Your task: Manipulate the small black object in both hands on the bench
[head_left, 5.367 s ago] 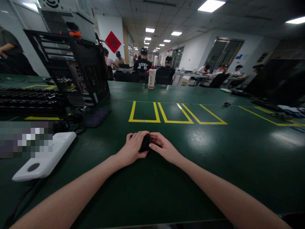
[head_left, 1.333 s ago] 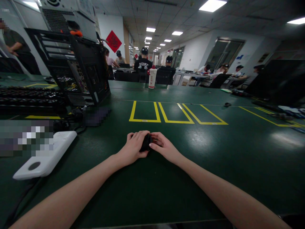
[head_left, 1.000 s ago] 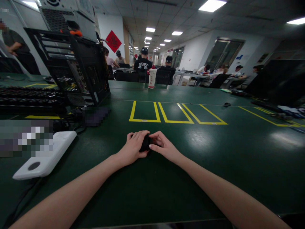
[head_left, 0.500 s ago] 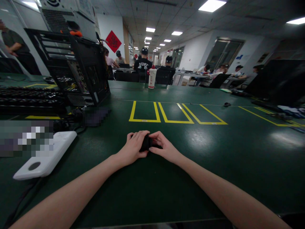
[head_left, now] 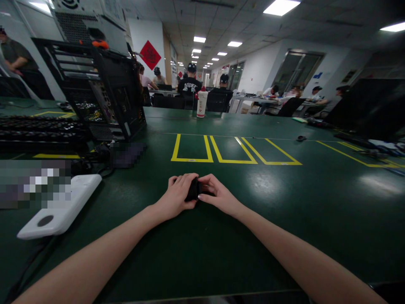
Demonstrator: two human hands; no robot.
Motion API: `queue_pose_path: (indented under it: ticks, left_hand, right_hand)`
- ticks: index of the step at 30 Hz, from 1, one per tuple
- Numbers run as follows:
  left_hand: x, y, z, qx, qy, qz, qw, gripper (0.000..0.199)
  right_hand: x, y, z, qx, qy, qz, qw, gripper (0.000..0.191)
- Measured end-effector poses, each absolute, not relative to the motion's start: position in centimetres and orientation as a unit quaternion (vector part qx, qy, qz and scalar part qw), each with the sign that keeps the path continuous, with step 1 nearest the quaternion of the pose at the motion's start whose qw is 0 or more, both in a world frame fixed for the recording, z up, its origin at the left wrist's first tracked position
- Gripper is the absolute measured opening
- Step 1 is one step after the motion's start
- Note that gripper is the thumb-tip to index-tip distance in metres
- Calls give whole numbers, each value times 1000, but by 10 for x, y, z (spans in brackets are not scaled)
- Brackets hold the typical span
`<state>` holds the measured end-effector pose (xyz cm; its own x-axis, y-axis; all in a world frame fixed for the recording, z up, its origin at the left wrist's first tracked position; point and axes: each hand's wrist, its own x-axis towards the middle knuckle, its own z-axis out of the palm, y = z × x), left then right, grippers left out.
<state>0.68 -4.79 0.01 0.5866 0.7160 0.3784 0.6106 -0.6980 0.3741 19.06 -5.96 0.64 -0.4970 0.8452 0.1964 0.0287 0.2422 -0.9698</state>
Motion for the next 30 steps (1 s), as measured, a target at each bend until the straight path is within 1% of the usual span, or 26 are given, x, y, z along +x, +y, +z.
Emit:
queue_pose_path:
  ticks: [2,7,13,25,30]
  left_hand:
    - [6,-48,0,885,374,256,102,63]
    - [6,-48,1,886,371,257,105,61]
    - [6,-49,1,884,375,262,102,61]
    - [7,-48,1,885,375,256,101,62]
    - [7,-49,1,884,373,259,108,61]
  right_hand:
    - [191,-61,7,-322,-685,530,383,35]
    - [189,-57,2,-333,-664,531,407,20]
    - [190,-55,1,-362,-651,538,395,34]
    - [191,-57,5,-352,-667,520,402,35]
    - [190,-58,7,-339,-662,533,402,40]
